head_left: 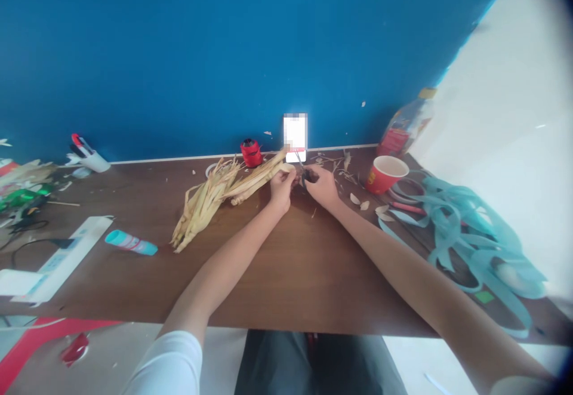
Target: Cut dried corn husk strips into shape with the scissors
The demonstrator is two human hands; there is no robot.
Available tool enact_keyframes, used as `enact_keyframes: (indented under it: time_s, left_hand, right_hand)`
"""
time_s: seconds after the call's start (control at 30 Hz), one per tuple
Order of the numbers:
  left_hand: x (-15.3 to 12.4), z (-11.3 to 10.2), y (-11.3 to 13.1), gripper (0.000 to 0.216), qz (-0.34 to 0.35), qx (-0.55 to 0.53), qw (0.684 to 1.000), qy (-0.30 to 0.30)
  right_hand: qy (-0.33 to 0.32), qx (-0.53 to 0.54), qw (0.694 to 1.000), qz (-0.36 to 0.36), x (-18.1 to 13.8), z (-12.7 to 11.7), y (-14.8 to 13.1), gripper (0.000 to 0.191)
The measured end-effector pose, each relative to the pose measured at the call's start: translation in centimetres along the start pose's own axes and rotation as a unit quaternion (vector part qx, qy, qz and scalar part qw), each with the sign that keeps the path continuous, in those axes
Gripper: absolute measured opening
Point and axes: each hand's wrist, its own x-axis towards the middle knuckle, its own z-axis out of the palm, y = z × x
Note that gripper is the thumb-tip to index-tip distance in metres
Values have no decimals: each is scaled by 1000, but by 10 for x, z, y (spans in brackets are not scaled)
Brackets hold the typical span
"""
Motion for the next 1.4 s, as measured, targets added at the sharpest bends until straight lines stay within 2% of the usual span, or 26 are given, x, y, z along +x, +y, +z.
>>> enact_keyframes:
  time_s: [0.23,0.53,0.93,1.1,1.4]
  left_hand:
    - [4,-4,6,21,-45,-78,995,31]
    - [2,-3,3,26,-17,-70,997,26]
    - [5,-5,0,30,-29,-73,997,19]
    - [5,-6,1,30,-27,-62,998,-3]
    - [3,-4,5,28,-25,-37,999,-2]
  right_hand:
    - [-56,-119,991,-27,-5,-2,-11,30]
    - [-77,-167,983,-16,-6,-4,-12,31]
    - [-104,-184,977,-28,-7,-7,-13,21]
    - [-112,-165,979,-36,-5,-12,-9,23]
    - [-113,-169,978,-34,-6,-17,-4,23]
